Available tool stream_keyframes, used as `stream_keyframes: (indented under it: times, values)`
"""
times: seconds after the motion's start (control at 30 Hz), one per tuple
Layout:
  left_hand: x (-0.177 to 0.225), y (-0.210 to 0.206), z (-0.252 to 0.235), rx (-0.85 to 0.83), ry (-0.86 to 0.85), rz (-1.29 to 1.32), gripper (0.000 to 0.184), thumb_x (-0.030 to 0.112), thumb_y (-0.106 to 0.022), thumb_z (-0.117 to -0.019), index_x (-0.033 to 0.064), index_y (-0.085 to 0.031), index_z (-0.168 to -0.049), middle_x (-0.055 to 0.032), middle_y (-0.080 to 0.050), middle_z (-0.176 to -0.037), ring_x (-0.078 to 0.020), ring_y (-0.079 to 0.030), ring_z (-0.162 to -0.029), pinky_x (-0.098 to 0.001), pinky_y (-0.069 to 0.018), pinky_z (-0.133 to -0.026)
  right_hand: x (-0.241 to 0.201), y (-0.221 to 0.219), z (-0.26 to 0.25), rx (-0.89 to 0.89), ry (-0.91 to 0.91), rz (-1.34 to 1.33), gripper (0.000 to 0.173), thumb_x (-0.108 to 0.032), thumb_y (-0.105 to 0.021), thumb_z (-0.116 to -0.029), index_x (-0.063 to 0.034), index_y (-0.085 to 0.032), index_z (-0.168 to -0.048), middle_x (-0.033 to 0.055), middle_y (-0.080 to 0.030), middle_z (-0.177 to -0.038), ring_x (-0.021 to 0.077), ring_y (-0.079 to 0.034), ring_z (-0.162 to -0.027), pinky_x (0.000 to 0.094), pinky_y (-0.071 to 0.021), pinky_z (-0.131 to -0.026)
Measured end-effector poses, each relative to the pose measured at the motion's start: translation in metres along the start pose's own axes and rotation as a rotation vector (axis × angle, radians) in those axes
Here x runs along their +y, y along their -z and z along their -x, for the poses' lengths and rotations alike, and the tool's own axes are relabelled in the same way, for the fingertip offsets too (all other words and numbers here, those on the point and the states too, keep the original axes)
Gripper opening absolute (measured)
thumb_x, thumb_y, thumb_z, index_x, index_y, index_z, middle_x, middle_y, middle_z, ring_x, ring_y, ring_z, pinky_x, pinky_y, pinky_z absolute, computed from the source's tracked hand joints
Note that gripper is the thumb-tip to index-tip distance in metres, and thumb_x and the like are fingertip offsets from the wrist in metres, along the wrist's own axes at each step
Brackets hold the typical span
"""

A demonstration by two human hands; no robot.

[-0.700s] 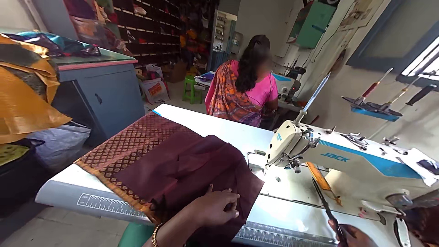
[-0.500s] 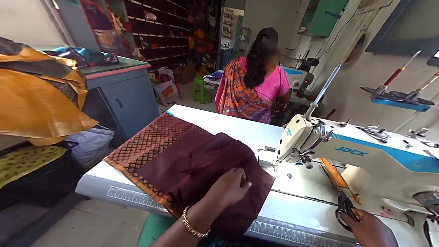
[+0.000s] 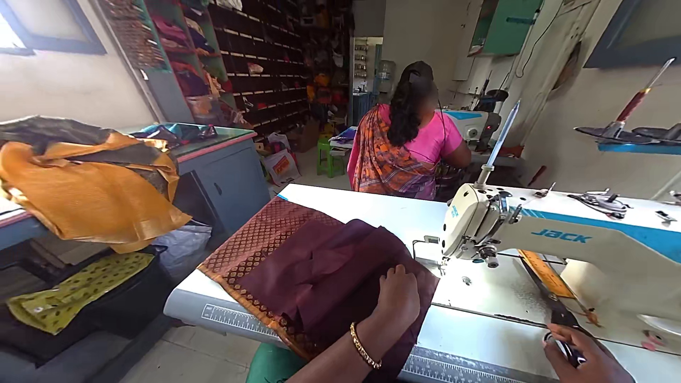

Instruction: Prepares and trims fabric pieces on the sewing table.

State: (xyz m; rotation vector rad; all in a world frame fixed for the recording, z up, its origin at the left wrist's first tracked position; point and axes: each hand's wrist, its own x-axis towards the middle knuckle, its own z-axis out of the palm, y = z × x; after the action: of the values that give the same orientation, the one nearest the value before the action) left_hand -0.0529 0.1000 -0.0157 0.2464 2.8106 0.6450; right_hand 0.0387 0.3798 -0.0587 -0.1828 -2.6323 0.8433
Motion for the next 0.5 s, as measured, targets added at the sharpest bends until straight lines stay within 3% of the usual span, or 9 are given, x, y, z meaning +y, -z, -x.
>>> stream_keyframes:
  times: [0.1, 0.2, 0.27, 0.33, 0.4, 0.47, 0.5]
  values:
    - [0.015, -0.014, 0.011, 0.110, -0.213, 0.034, 0.038, 0.010, -0.045, -0.1065, 0.0037, -0.057, -0.142, -0.0196, -0.056, -0.142, -0.0340, -0.059, -0.128, -0.0470, -0.0501, -0.106, -0.019, -0.010, 0.004, -0.049, 0.072, -0.180, 0.034, -0.009, -0.061, -0.0966, 0.0119, -0.062, -0.124, 0.0284, -0.068, -0.113, 0.0366, -0.068, -0.102, 0.0500, -0.0548, -0.090]
    - [0.042, -0.034, 0.028, 0.077, -0.404, -0.092, 0.043, -0.010, -0.044, -0.1002, -0.0020, -0.054, -0.142, -0.0233, -0.055, -0.145, -0.0396, -0.060, -0.127, -0.0506, -0.0523, -0.102, -0.043, -0.033, 0.004, -0.084, 0.057, -0.364, 0.037, -0.016, -0.060, -0.1001, 0.0076, -0.061, -0.128, 0.0205, -0.069, -0.110, 0.0255, -0.072, -0.091, 0.0418, -0.0605, -0.077]
    - [0.052, -0.051, 0.037, -0.026, -0.472, -0.186, 0.047, -0.013, -0.045, -0.0988, -0.0043, -0.051, -0.145, -0.0241, -0.052, -0.148, -0.0409, -0.054, -0.134, -0.0540, -0.0466, -0.107, -0.050, -0.053, 0.004, 0.015, 0.144, -0.382, 0.037, -0.019, -0.057, -0.0983, 0.0058, -0.064, -0.125, 0.0201, -0.067, -0.119, 0.0239, -0.068, -0.104, 0.0373, -0.0589, -0.083]
    - [0.056, -0.066, 0.043, -0.146, -0.491, -0.173, 0.047, -0.006, -0.041, -0.1035, -0.0037, -0.045, -0.151, -0.0225, -0.042, -0.159, -0.0409, -0.036, -0.150, -0.0589, -0.0296, -0.120, -0.055, -0.065, 0.002, 0.175, 0.283, -0.342, 0.037, -0.020, -0.054, -0.0954, 0.0057, -0.069, -0.117, 0.0230, -0.066, -0.122, 0.0278, -0.065, -0.113, 0.0375, -0.0564, -0.089]
    - [0.050, -0.083, 0.046, -0.124, -0.580, -0.045, 0.045, 0.006, -0.046, -0.1054, -0.0045, -0.047, -0.149, -0.0236, -0.042, -0.159, -0.0409, -0.031, -0.153, -0.0608, -0.0193, -0.124, -0.059, -0.068, -0.004, 0.228, 0.378, -0.336, 0.034, -0.019, -0.052, -0.0962, 0.0043, -0.072, -0.111, 0.0208, -0.067, -0.121, 0.0250, -0.064, -0.115, 0.0342, -0.0546, -0.095]
    - [0.044, -0.091, 0.046, -0.140, -0.674, 0.013, 0.053, 0.024, -0.054, -0.1051, -0.0038, -0.046, -0.150, -0.0241, -0.040, -0.160, -0.0404, -0.027, -0.154, -0.0599, -0.0112, -0.126, -0.058, -0.067, -0.011, 0.060, 0.416, -0.392, 0.037, -0.022, -0.047, -0.1012, 0.0015, -0.072, -0.117, 0.0163, -0.069, -0.124, 0.0201, -0.066, -0.117, 0.0337, -0.0542, -0.100]
    - [0.042, -0.091, 0.047, -0.160, -0.722, 0.008, 0.058, 0.029, -0.058, -0.1035, -0.0046, -0.046, -0.149, -0.0248, -0.041, -0.159, -0.0401, -0.028, -0.154, -0.0581, -0.0115, -0.126, -0.057, -0.066, -0.016, -0.091, 0.402, -0.432, 0.041, -0.026, -0.045, -0.1041, -0.0002, -0.070, -0.124, 0.0144, -0.068, -0.129, 0.0188, -0.064, -0.122, 0.0354, -0.0523, -0.103]
